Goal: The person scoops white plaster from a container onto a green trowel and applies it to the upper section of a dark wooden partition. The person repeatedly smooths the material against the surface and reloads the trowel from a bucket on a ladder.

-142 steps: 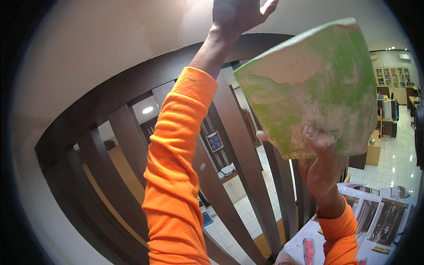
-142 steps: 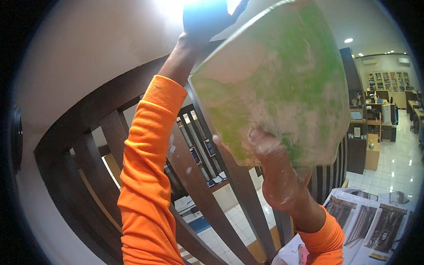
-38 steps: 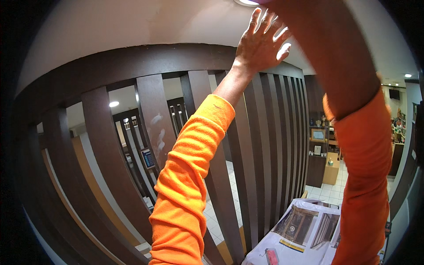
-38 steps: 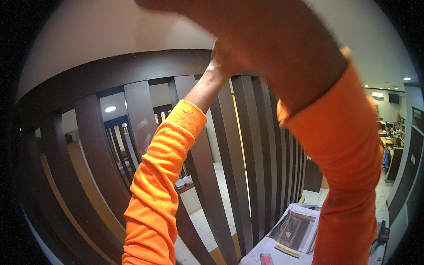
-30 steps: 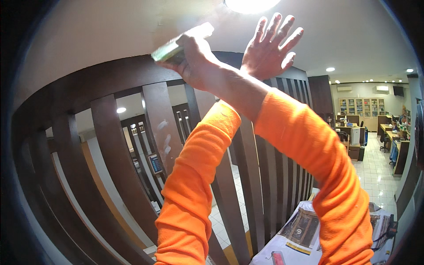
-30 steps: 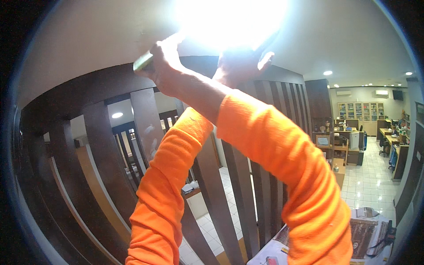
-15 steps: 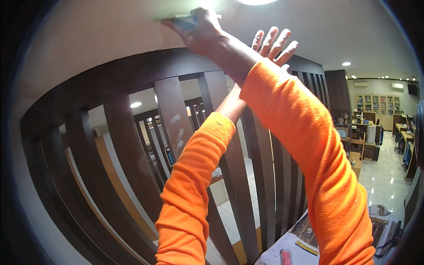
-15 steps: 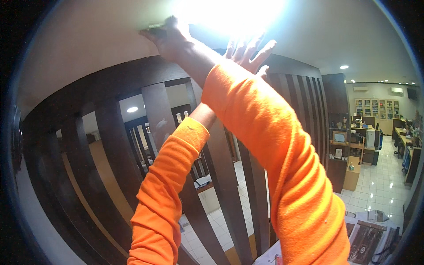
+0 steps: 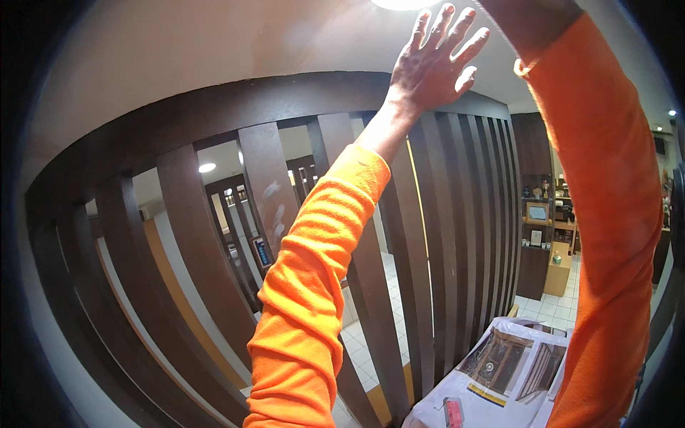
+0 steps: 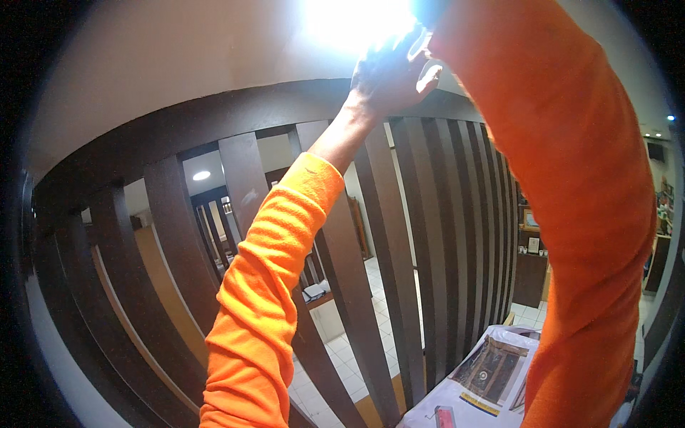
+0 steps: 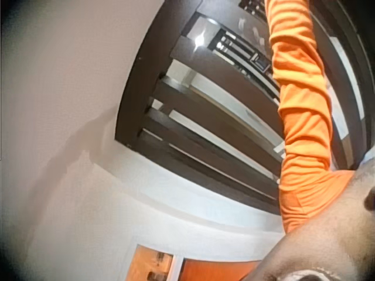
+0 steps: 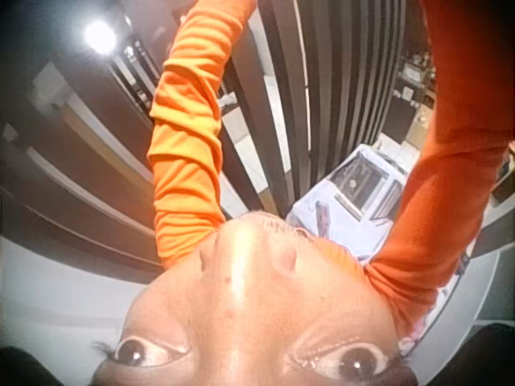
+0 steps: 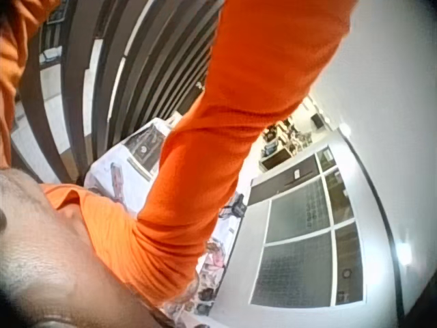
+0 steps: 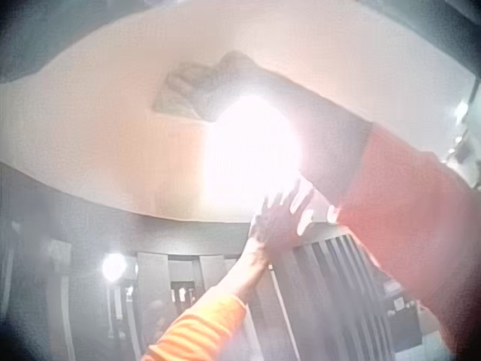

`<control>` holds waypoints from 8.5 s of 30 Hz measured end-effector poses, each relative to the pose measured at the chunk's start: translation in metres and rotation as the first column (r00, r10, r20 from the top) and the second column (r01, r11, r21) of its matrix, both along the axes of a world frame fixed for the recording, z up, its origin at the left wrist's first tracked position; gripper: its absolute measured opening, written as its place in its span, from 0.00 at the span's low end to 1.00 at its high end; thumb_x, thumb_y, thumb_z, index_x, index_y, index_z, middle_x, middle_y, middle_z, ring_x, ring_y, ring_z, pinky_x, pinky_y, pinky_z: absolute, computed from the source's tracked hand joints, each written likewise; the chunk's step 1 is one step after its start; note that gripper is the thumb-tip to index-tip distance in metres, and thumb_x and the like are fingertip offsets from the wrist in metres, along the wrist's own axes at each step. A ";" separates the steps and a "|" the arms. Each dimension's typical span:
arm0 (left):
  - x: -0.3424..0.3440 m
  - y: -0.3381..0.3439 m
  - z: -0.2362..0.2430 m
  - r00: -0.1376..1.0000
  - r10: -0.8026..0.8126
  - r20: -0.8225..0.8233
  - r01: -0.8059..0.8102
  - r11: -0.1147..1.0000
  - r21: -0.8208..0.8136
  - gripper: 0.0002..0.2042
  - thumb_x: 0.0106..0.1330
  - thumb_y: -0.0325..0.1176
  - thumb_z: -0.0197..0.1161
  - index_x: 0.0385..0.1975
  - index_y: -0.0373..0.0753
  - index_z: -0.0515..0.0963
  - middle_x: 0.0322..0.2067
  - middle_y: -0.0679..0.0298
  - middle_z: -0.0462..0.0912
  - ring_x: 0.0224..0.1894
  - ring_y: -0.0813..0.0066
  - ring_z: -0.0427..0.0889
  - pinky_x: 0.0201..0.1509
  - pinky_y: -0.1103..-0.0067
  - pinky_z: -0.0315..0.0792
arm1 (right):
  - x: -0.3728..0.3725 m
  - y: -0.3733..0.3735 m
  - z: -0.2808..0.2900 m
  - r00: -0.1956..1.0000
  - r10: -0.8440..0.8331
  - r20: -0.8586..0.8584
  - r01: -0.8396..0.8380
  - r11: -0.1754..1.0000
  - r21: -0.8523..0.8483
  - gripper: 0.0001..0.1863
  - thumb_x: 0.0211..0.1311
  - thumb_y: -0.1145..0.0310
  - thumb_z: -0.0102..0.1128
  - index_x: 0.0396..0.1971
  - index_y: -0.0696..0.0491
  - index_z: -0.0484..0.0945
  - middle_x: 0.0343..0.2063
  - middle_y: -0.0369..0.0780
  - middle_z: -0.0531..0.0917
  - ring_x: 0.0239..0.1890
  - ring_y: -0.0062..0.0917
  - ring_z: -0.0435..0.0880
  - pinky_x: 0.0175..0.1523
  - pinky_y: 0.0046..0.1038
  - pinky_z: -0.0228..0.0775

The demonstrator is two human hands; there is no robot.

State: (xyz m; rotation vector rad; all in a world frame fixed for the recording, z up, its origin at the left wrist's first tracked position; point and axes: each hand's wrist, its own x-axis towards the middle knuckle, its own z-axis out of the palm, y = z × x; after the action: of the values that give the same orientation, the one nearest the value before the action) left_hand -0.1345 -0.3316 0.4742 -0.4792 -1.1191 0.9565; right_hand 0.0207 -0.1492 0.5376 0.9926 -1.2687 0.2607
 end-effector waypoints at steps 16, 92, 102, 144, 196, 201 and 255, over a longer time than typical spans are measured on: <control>0.002 0.062 -0.009 0.942 -0.142 0.305 0.162 0.986 -0.043 0.35 0.68 0.49 0.56 0.75 0.55 0.55 0.77 0.59 0.48 0.79 0.54 0.44 0.79 0.49 0.39 | -0.088 -0.123 -0.019 0.258 0.966 0.038 -0.944 0.243 0.225 0.19 0.74 0.69 0.45 0.61 0.51 0.73 0.57 0.43 0.80 0.59 0.34 0.78 0.66 0.33 0.68; 0.058 0.063 0.063 0.853 -0.495 -0.164 0.487 0.869 -0.087 0.31 0.68 0.51 0.56 0.72 0.57 0.62 0.73 0.57 0.57 0.75 0.50 0.53 0.75 0.47 0.50 | -0.018 0.147 -0.411 0.586 0.683 -0.436 -0.685 0.130 -0.717 0.23 0.61 0.79 0.57 0.57 0.59 0.68 0.48 0.46 0.77 0.39 0.29 0.82 0.30 0.24 0.81; 0.074 0.025 0.063 0.878 -0.430 -0.210 0.438 0.899 -0.007 0.33 0.65 0.49 0.57 0.71 0.49 0.63 0.73 0.52 0.57 0.76 0.48 0.53 0.77 0.50 0.42 | -0.051 0.136 -0.452 0.656 0.718 -0.234 -0.395 0.062 -0.917 0.22 0.64 0.69 0.58 0.56 0.56 0.68 0.53 0.45 0.74 0.50 0.33 0.78 0.50 0.38 0.77; 0.011 0.095 -0.428 -0.864 -0.435 -0.253 -0.396 0.278 0.875 0.50 0.59 0.66 0.66 0.68 0.27 0.61 0.60 0.52 0.73 0.61 0.62 0.75 0.66 0.65 0.67 | -0.010 0.079 -0.493 0.288 0.957 -0.025 -0.028 -0.017 -0.999 0.19 0.65 0.74 0.62 0.55 0.61 0.76 0.47 0.41 0.83 0.49 0.23 0.82 0.57 0.26 0.73; 0.131 0.345 -0.533 -0.587 0.173 -0.791 -0.419 0.771 0.479 0.26 0.64 0.28 0.62 0.62 0.27 0.68 0.51 0.57 0.79 0.51 0.72 0.79 0.57 0.77 0.73 | 0.289 0.136 -0.488 -0.191 -0.254 0.948 0.981 -0.093 0.173 0.26 0.41 0.80 0.70 0.47 0.54 0.86 0.31 0.39 0.80 0.30 0.27 0.82 0.35 0.30 0.78; 0.140 0.345 -0.524 -0.686 0.224 -0.692 -0.344 0.738 0.581 0.25 0.65 0.30 0.61 0.62 0.28 0.69 0.50 0.58 0.80 0.49 0.75 0.79 0.56 0.78 0.73 | 0.269 0.155 -0.501 -0.172 -0.329 0.928 0.985 -0.044 0.167 0.26 0.44 0.78 0.72 0.50 0.54 0.85 0.31 0.39 0.79 0.26 0.27 0.79 0.32 0.30 0.75; 0.127 0.375 -0.627 -0.633 -0.014 -0.774 0.018 0.999 -0.033 0.21 0.74 0.49 0.57 0.20 0.46 0.65 0.11 0.76 0.59 0.11 0.85 0.54 0.19 0.83 0.55 | 0.164 0.247 -0.519 -0.736 -0.209 0.644 0.568 0.327 0.755 0.09 0.49 0.77 0.58 0.27 0.66 0.84 0.28 0.57 0.84 0.33 0.50 0.86 0.39 0.42 0.80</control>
State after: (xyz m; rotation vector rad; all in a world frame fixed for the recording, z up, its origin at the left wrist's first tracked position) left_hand -0.0077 0.0430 -0.1526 0.6267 0.9392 0.7945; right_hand 0.1850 0.0974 0.0185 -1.1095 -3.0718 0.1550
